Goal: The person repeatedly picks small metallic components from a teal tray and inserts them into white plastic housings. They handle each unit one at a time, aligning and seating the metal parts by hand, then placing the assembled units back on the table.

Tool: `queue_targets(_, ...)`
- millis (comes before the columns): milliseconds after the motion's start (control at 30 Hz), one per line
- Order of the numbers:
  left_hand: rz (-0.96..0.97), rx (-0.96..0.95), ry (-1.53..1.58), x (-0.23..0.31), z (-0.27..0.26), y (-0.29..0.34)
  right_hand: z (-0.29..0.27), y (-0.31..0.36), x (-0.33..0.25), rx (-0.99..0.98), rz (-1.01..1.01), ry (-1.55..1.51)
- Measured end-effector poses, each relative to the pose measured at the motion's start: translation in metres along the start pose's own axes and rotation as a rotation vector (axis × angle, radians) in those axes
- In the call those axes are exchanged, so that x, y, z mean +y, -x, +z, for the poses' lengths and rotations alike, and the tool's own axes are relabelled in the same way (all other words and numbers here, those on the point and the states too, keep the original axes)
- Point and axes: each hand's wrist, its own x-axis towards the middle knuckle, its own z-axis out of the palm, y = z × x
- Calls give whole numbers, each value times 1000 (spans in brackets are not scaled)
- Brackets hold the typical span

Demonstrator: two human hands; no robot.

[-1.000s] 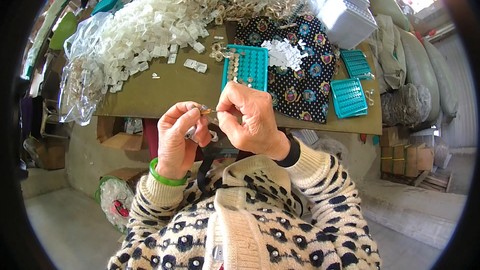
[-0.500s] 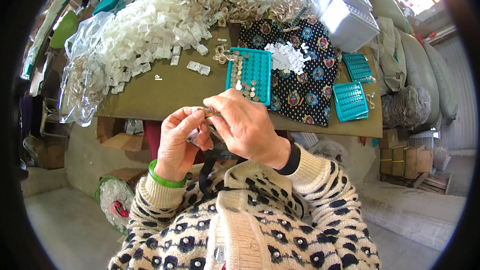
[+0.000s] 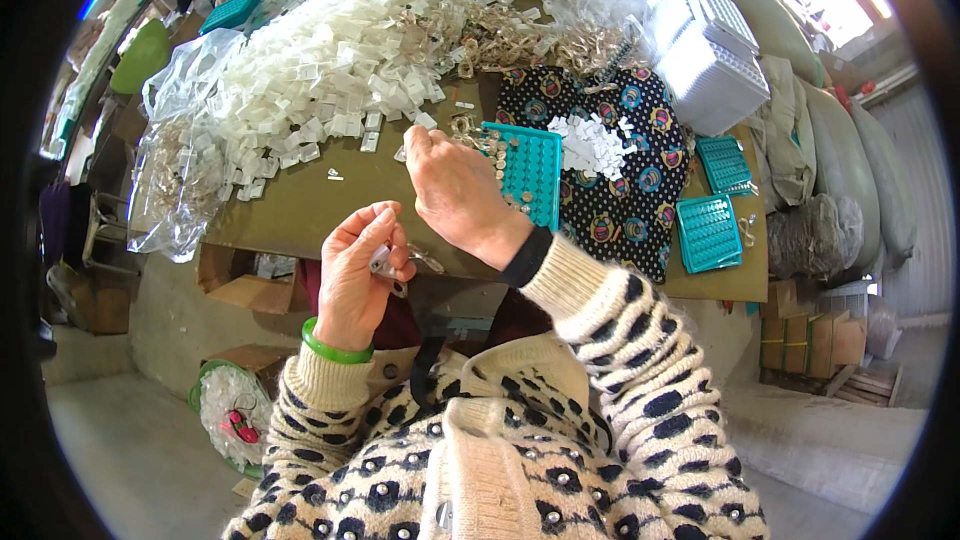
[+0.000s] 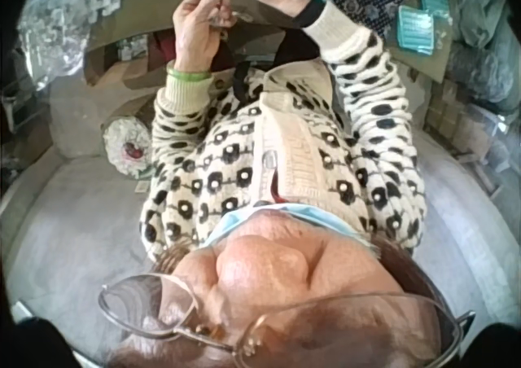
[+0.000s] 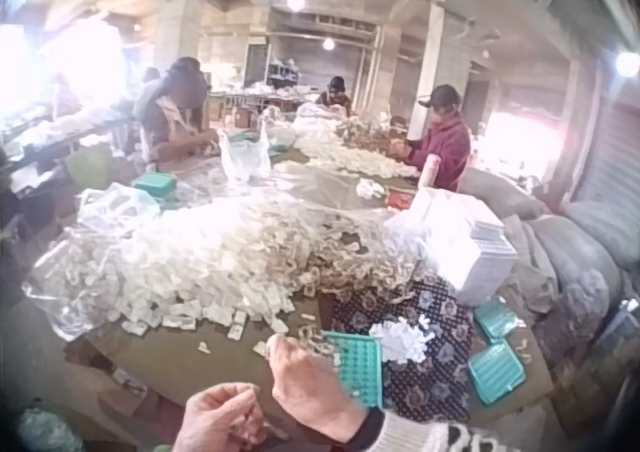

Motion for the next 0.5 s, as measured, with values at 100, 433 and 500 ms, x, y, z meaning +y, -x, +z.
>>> queue_targets(100,7,27,3,1,-4,-3,15,-7,4,-82,51,137)
queue_targets(433,223,43,-86,-6,7,0,-30,20,-40,164,319,-641)
queue_targets(500,258,-7,-118,-9,10,6,-37,29,-52,114,357,-727)
